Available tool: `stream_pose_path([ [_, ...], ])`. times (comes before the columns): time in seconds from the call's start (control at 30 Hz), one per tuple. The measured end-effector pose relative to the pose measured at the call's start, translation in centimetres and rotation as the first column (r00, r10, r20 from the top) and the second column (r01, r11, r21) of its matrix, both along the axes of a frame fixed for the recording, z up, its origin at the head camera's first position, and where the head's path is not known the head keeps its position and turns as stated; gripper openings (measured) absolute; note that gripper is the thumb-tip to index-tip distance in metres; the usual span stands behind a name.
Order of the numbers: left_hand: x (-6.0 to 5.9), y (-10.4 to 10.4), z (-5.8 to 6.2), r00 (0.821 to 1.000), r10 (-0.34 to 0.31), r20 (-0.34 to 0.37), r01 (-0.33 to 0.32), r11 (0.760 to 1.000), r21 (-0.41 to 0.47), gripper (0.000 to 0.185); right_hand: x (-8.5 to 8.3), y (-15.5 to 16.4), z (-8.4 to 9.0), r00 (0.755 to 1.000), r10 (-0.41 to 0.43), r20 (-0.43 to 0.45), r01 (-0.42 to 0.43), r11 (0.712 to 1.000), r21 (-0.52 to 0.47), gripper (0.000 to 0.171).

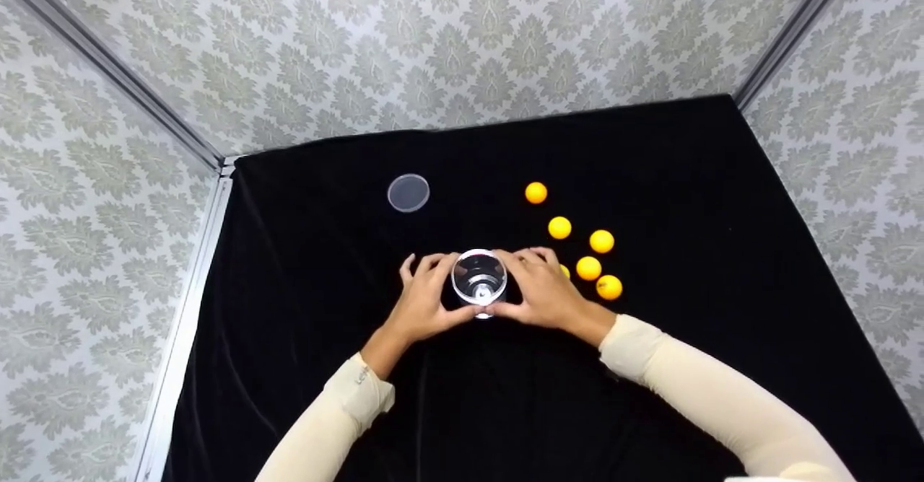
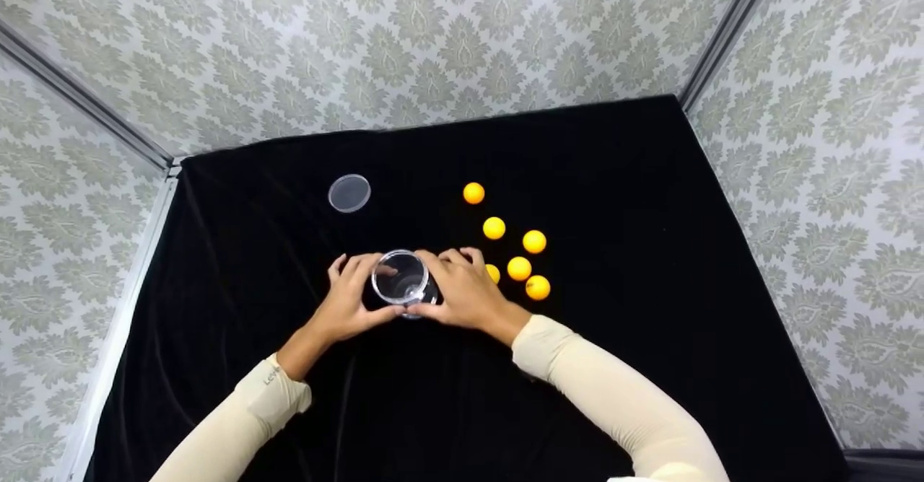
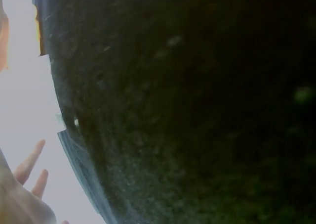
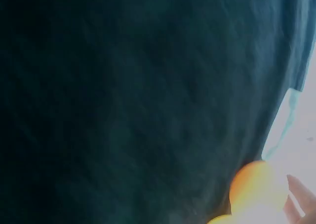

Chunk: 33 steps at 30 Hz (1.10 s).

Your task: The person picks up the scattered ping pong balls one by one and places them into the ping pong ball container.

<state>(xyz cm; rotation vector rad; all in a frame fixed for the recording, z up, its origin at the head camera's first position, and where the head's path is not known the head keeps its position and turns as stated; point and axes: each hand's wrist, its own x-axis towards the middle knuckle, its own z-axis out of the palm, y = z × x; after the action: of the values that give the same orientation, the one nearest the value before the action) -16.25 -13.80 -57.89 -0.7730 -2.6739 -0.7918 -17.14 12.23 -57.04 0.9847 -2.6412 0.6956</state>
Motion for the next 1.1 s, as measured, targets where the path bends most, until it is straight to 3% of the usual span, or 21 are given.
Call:
stream_pose_path([
  [0.27, 0.0, -0.2, -0.3, 1.0, -0.015, 0.002, 0.015, 1.0, 0.014, 0.094, 0.8, -0.3, -0.5, 0.999, -0.037, 0.029, 0.037, 0.999, -0.014, 0.093],
  [0.5, -0.2, -0.2, -0.3, 1.0, -0.011, -0.005, 0.011, 1.0, 0.02, 0.092, 1.1, 0.3, 0.0, 0.998, -0.054, 0.037, 0.053, 0.998, 0.036, 0.098],
  [0.73, -0.3, 0.0, -0.4, 1.0, -0.016, -0.018, 0.017, 0.999, 0.034, 0.091, 1.7, 4.1, 0.8, 0.987, -0.094, -0.127, 0.097, 0.995, 0.019, 0.093],
  [0.9, -0.3, 0.0, -0.4, 1.0, -0.017, -0.003, 0.017, 0.999, 0.044, 0.09, 1.7, 7.7, 1.0, 0.952, -0.146, -0.268, 0.153, 0.988, 0.004, 0.084],
  [1.1, -0.3, 0.1, -0.5, 1.0, -0.021, 0.004, 0.021, 0.999, 0.046, 0.089, 1.7, 12.1, 0.2, 0.911, -0.224, -0.347, 0.242, 0.97, 0.009, 0.078],
])
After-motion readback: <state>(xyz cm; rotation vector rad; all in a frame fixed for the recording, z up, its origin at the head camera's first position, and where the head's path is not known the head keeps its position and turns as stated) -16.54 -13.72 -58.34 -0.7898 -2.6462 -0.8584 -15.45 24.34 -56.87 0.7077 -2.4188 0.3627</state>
